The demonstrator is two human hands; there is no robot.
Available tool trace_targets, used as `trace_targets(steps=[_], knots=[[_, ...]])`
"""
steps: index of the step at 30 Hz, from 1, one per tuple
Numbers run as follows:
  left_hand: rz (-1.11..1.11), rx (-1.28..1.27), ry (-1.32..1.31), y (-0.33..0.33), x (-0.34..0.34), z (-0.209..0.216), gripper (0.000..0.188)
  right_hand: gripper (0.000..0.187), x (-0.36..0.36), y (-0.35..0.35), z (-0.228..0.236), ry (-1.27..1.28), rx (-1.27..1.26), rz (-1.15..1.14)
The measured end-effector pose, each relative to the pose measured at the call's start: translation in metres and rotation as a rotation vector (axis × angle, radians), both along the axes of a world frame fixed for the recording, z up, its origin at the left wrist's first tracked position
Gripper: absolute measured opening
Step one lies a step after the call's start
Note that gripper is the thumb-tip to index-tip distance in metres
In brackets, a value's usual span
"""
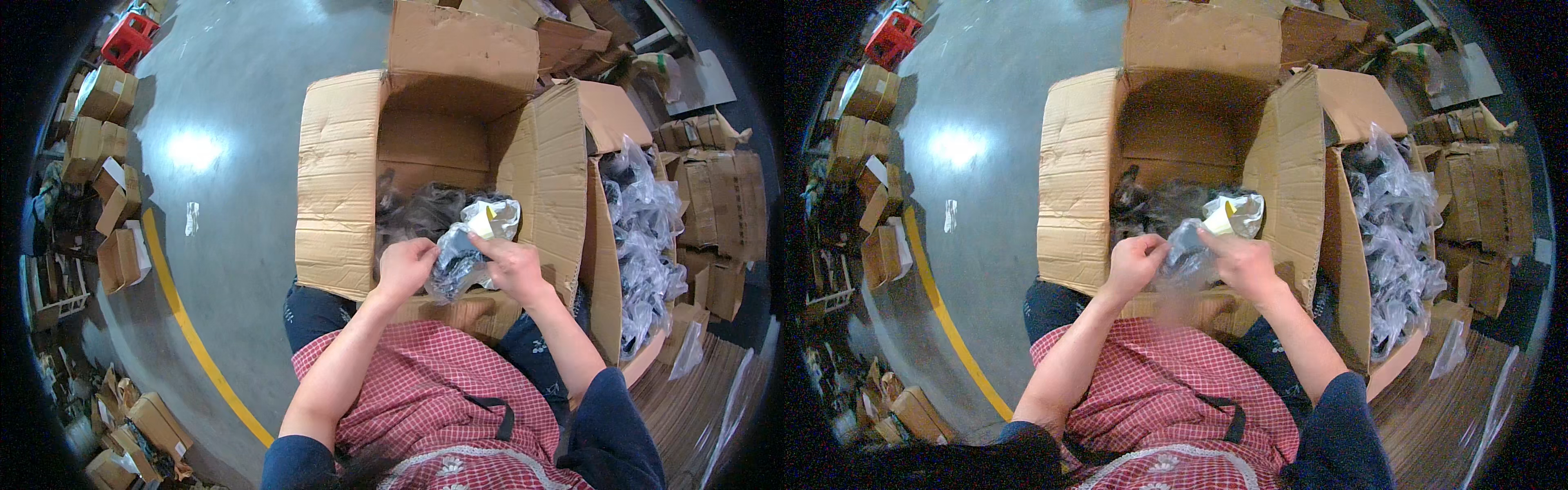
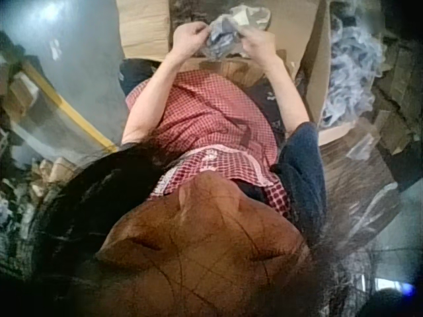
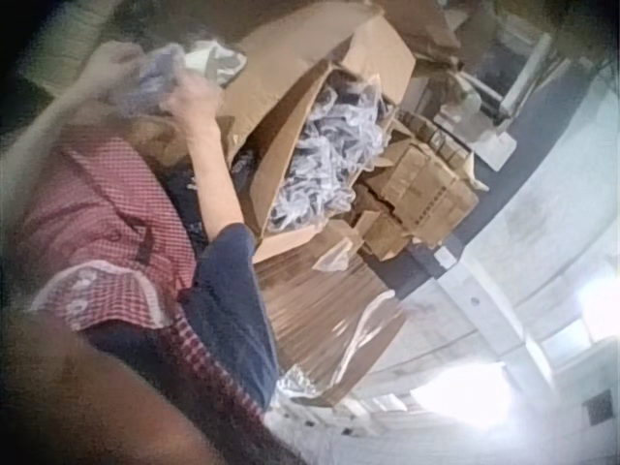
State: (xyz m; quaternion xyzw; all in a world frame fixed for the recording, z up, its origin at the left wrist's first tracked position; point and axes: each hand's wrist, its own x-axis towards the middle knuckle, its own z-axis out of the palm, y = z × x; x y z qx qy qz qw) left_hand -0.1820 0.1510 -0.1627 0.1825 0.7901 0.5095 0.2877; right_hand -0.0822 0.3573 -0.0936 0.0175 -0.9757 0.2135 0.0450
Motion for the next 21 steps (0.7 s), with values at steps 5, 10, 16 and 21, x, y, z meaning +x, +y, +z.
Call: trace_targets(steps=[5, 10, 16, 21], knots=[[0.02, -0.119, 0.196, -0.003, -0.002, 0.0, 0.026, 0.054, -0.003, 0.015, -0.005, 0.041, -0.172, -0.325], [-0.02, -0.21, 0.126, 0.001, 0.002, 0.004, 0.034, 0.05, -0.008, 0.022, -0.019, 0.017, -0.419, -0.599], [0.123, -0.133, 0.085, -0.002, -0.004, 0.009, 0.042, 0.05, -0.007, 0.006, -0.032, 0.11, -0.261, -0.488], [0.013, -0.152, 0.146, -0.001, 0.003, 0.005, 0.035, 0.05, -0.014, -0.004, -0.03, -0.012, -0.138, -0.438]])
